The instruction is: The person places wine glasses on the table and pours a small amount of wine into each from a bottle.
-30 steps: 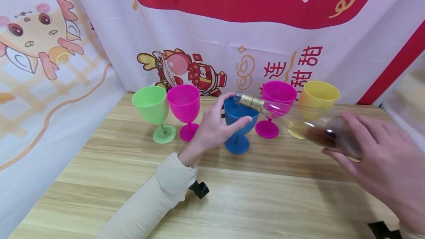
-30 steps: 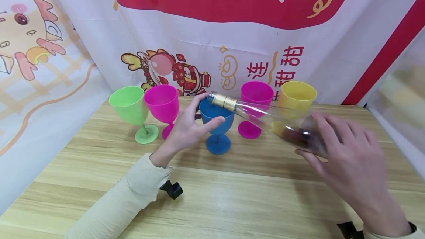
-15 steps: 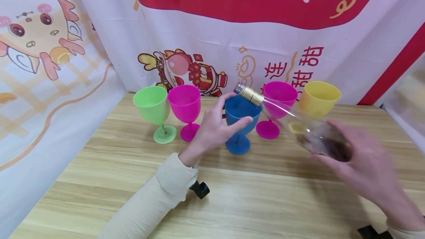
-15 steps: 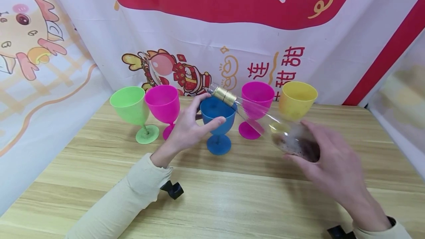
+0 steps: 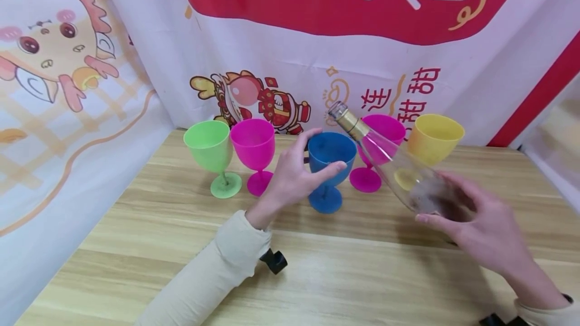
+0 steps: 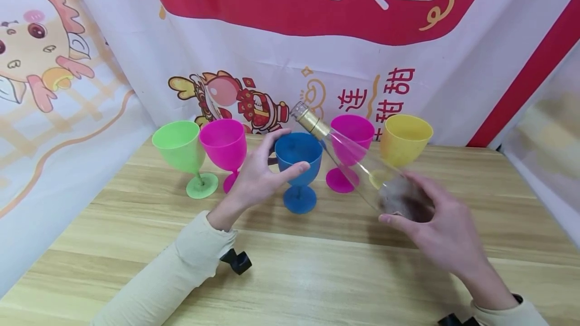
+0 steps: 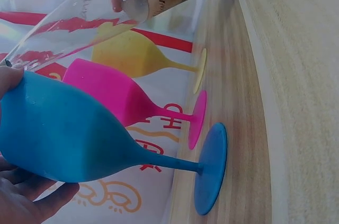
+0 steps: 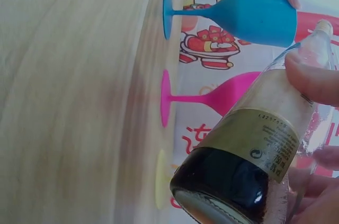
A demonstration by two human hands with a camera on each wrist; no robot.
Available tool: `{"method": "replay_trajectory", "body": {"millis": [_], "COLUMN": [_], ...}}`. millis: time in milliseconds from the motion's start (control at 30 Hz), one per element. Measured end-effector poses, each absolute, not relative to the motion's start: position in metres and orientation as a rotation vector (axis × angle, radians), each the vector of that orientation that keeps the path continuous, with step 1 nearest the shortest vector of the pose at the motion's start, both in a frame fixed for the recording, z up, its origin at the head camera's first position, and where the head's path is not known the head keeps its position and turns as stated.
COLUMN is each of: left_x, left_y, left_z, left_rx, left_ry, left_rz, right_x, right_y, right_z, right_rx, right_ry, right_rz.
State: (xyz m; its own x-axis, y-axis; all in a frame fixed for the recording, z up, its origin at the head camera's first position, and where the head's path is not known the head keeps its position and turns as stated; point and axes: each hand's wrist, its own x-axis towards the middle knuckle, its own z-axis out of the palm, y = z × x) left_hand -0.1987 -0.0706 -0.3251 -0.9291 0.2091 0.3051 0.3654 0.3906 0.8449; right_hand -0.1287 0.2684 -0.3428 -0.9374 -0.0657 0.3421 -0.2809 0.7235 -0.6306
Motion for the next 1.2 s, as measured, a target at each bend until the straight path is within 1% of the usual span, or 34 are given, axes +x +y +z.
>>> {"method": "replay_trajectory", "body": {"millis": [233, 700, 1200], "left_x": [-0.200, -0.215, -0.229], "left_y": [-0.071, -0.067, -0.056], "left_z": [-0.324, -0.324, -0.324], "left_rx": [-0.451, -0.377, -0.241], "left_ry": [-2.484, -2.462, -2.457], "left_rz": [-1.623, -1.552, -1.448], "right_x": [-0.135, -0.143, -0.149], "right_y": [0.274, 0.286, 0.297], "right_z": [-0.352, -0.364, -0.374], "right_rx": [0.241, 0.388, 0.399], "right_ry": [-2.682, -2.475, -2.388], "right_rz": [1.304, 1.874, 1.982]}}
